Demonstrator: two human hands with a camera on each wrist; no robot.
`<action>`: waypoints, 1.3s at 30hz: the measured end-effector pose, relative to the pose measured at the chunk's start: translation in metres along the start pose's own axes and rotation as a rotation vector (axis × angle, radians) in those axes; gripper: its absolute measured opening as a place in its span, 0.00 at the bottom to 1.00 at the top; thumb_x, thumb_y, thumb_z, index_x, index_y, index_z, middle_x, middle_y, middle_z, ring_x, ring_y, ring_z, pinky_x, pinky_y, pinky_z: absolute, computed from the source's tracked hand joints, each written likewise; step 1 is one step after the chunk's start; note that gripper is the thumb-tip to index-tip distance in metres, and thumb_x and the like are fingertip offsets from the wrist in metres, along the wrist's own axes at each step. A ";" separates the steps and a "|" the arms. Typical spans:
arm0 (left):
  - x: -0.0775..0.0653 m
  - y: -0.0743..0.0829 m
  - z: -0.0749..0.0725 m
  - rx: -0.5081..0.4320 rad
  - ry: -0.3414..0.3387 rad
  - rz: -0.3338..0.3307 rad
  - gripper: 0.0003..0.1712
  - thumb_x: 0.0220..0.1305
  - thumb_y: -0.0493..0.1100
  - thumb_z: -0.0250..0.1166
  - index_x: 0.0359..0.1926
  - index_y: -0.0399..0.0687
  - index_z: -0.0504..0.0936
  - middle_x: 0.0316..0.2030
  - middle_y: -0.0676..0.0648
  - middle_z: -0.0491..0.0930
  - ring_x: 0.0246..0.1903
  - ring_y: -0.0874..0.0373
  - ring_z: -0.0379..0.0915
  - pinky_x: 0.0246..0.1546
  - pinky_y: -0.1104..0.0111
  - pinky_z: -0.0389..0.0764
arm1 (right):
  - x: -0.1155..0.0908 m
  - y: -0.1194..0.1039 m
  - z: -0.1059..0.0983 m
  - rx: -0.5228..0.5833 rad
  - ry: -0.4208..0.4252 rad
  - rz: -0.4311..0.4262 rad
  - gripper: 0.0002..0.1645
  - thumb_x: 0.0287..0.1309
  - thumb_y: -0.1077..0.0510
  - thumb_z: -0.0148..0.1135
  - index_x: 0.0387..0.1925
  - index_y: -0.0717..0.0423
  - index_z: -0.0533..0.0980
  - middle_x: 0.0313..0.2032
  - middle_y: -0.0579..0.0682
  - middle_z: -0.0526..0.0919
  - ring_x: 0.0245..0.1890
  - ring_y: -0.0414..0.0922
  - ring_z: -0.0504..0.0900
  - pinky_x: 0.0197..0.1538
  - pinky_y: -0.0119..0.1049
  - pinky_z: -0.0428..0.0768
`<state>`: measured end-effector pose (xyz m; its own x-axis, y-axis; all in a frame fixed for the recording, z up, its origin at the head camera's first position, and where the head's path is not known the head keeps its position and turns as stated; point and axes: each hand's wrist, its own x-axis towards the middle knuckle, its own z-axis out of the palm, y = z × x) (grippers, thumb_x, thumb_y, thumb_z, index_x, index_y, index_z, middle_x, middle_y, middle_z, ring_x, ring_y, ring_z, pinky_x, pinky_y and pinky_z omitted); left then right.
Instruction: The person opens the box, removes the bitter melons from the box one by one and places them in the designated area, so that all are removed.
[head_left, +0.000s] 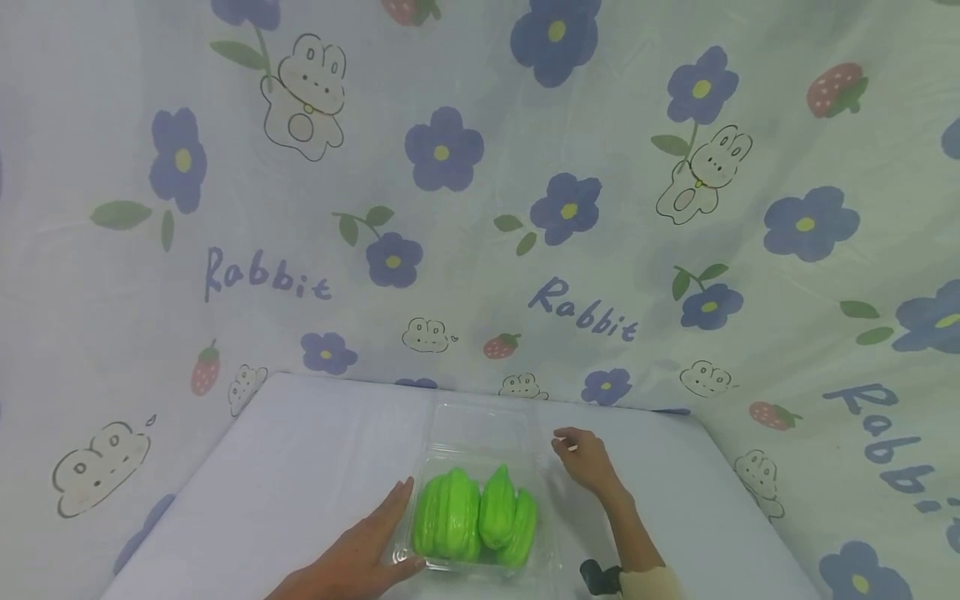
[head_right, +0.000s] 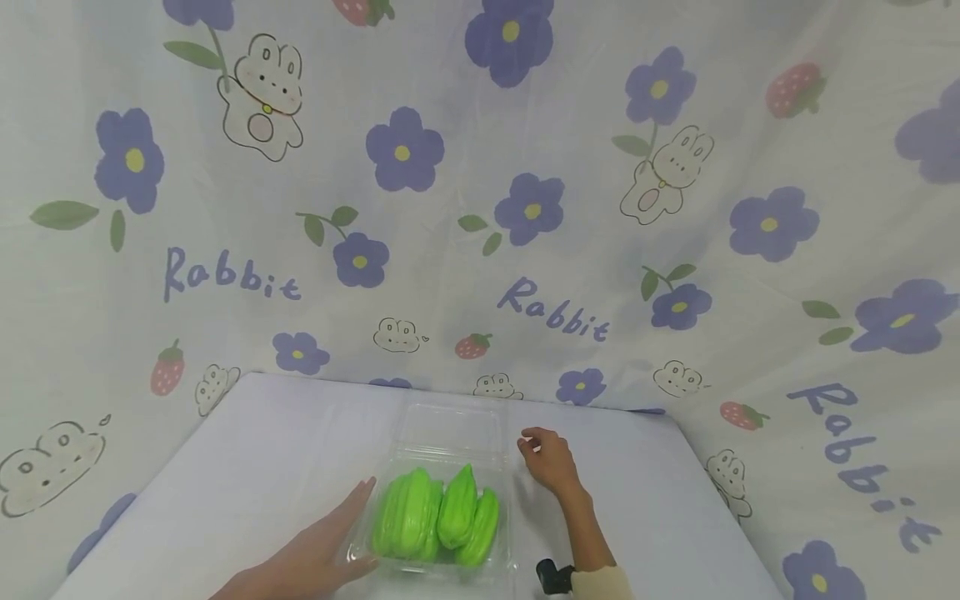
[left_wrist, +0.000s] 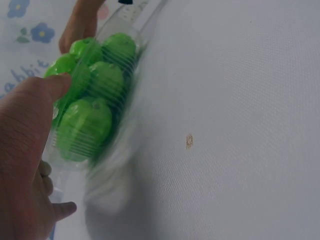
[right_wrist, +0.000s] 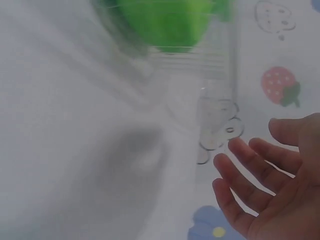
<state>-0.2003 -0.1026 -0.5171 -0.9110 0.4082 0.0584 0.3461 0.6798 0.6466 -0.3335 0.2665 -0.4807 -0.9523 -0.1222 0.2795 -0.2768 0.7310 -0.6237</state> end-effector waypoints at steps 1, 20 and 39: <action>0.000 0.000 0.000 0.004 -0.001 -0.003 0.60 0.60 0.72 0.58 0.78 0.46 0.41 0.76 0.39 0.46 0.71 0.38 0.49 0.65 0.41 0.57 | -0.001 -0.004 -0.003 -0.004 0.008 0.005 0.15 0.63 0.62 0.62 0.48 0.67 0.81 0.34 0.55 0.86 0.33 0.49 0.85 0.34 0.41 0.83; 0.002 -0.002 -0.001 -0.004 -0.004 -0.025 0.60 0.59 0.74 0.57 0.79 0.48 0.41 0.76 0.40 0.46 0.71 0.38 0.49 0.65 0.41 0.58 | -0.027 -0.075 -0.029 -0.024 -0.020 -0.128 0.17 0.65 0.57 0.64 0.54 0.56 0.80 0.39 0.46 0.85 0.40 0.46 0.84 0.41 0.41 0.85; 0.001 0.003 -0.001 -0.026 -0.008 -0.015 0.60 0.60 0.72 0.59 0.79 0.47 0.42 0.76 0.39 0.47 0.71 0.38 0.49 0.65 0.40 0.58 | -0.057 -0.095 -0.015 -0.105 -0.146 -0.103 0.30 0.62 0.43 0.65 0.60 0.54 0.75 0.44 0.52 0.84 0.38 0.49 0.84 0.37 0.41 0.82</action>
<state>-0.1999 -0.1008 -0.5141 -0.9144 0.4025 0.0427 0.3261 0.6701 0.6668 -0.2507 0.2138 -0.4268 -0.9303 -0.2902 0.2242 -0.3659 0.7746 -0.5159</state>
